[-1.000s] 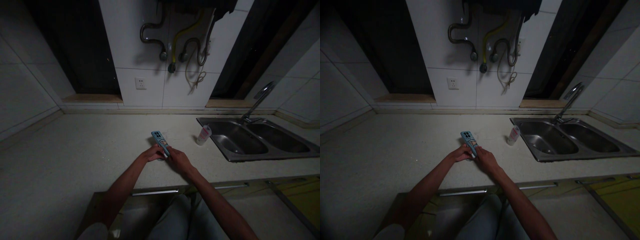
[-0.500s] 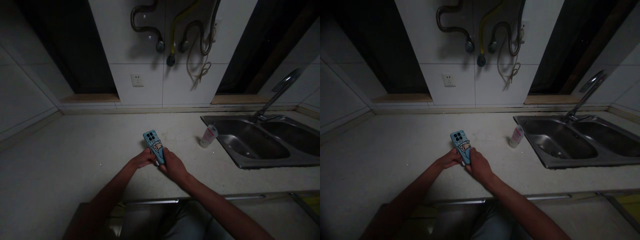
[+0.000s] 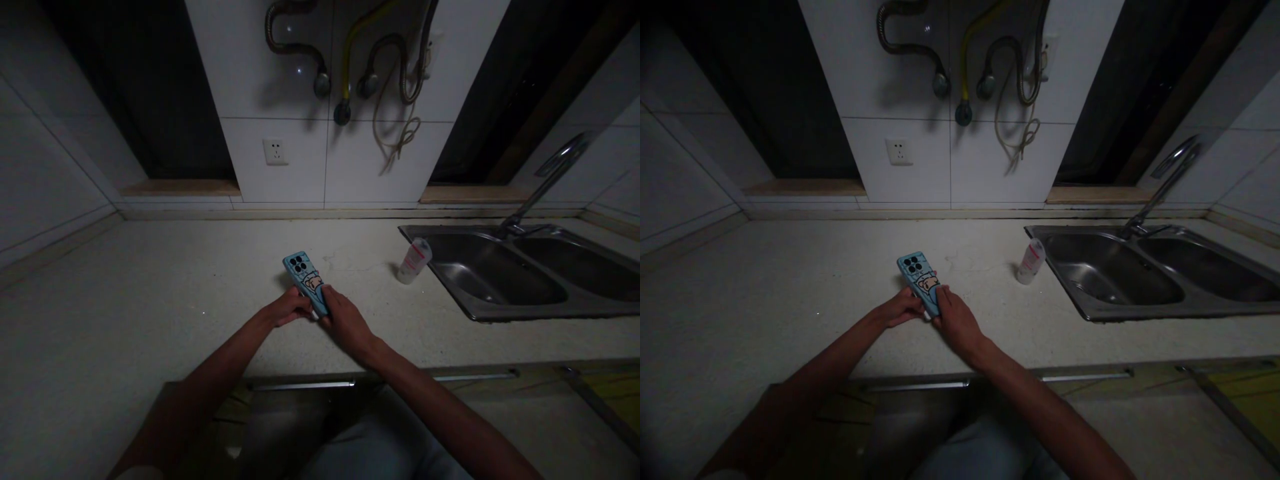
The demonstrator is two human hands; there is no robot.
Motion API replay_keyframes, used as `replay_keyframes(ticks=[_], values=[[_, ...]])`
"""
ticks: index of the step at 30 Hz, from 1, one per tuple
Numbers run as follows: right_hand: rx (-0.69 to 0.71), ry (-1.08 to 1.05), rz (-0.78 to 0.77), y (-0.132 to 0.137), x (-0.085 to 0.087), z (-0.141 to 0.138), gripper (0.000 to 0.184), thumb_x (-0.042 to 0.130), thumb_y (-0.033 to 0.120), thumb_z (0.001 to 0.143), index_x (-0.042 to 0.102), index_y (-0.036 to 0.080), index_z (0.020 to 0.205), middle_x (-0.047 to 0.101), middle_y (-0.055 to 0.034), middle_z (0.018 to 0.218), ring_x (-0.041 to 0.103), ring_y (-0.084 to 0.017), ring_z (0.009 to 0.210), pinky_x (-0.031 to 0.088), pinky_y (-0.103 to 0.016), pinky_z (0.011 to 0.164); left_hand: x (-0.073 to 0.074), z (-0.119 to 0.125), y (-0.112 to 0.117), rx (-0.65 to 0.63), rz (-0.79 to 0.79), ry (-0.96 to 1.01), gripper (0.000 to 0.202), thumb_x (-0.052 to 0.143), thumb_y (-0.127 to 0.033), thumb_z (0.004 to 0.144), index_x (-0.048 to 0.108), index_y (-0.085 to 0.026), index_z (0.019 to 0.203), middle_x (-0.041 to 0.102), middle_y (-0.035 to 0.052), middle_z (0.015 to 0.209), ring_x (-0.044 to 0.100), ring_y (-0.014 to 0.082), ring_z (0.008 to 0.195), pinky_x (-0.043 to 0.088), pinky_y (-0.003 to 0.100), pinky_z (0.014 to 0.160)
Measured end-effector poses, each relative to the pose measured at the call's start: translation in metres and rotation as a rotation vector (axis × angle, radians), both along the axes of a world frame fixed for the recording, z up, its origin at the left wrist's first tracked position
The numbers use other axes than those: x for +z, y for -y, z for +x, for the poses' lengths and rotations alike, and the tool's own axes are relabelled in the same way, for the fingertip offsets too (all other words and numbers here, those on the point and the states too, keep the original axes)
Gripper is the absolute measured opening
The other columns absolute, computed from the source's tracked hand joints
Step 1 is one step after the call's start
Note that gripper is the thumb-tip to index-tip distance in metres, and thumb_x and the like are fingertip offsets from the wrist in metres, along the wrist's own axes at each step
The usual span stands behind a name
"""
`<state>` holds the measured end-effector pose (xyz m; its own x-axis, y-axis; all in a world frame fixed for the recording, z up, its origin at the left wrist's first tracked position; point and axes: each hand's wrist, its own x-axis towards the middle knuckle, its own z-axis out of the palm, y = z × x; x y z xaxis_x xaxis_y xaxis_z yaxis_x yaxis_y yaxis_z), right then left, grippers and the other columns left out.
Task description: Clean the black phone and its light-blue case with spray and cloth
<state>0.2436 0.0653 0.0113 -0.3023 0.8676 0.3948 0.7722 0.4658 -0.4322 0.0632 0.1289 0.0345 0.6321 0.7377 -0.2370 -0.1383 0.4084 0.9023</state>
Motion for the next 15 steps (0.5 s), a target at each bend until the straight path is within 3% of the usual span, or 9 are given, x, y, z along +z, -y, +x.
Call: replay_keyframes(ticks=[9, 12, 15], values=[[0.073, -0.125, -0.017, 0.000, 0.004, 0.004, 0.058, 0.046, 0.012, 0.091, 0.036, 0.016, 0.148, 0.049, -0.0206, 0.149, 0.048, -0.029, 0.138, 0.044, -0.051, 0.111, 0.016, 0.008, 0.000, 0.094, -0.001, -0.014, 0.045, 0.070, -0.013, 0.051, 0.063, -0.015, 0.095, 0.070, 0.0044, 0.085, 0.065, 0.0197, 0.077, 0.056, 0.036, 0.070], [0.042, -0.160, -0.097, 0.002, 0.013, 0.001, 0.066, 0.051, 0.012, 0.088, 0.031, 0.016, 0.151, 0.047, -0.0212, 0.150, 0.054, -0.030, 0.133, 0.047, -0.051, 0.107, 0.023, 0.006, 0.003, 0.111, 0.045, -0.093, 0.035, 0.069, -0.016, 0.051, 0.061, -0.015, 0.085, 0.069, 0.0030, 0.079, 0.064, 0.0170, 0.071, 0.056, 0.032, 0.067], [0.040, -0.190, -0.223, 0.006, 0.027, -0.005, 0.066, 0.056, 0.014, 0.087, 0.033, 0.014, 0.149, 0.055, -0.0223, 0.142, 0.064, -0.030, 0.119, 0.053, -0.047, 0.098, 0.028, 0.004, 0.008, 0.090, 0.111, -0.180, 0.028, 0.068, -0.019, 0.053, 0.060, -0.015, 0.080, 0.066, 0.0017, 0.073, 0.062, 0.0153, 0.066, 0.055, 0.029, 0.063]])
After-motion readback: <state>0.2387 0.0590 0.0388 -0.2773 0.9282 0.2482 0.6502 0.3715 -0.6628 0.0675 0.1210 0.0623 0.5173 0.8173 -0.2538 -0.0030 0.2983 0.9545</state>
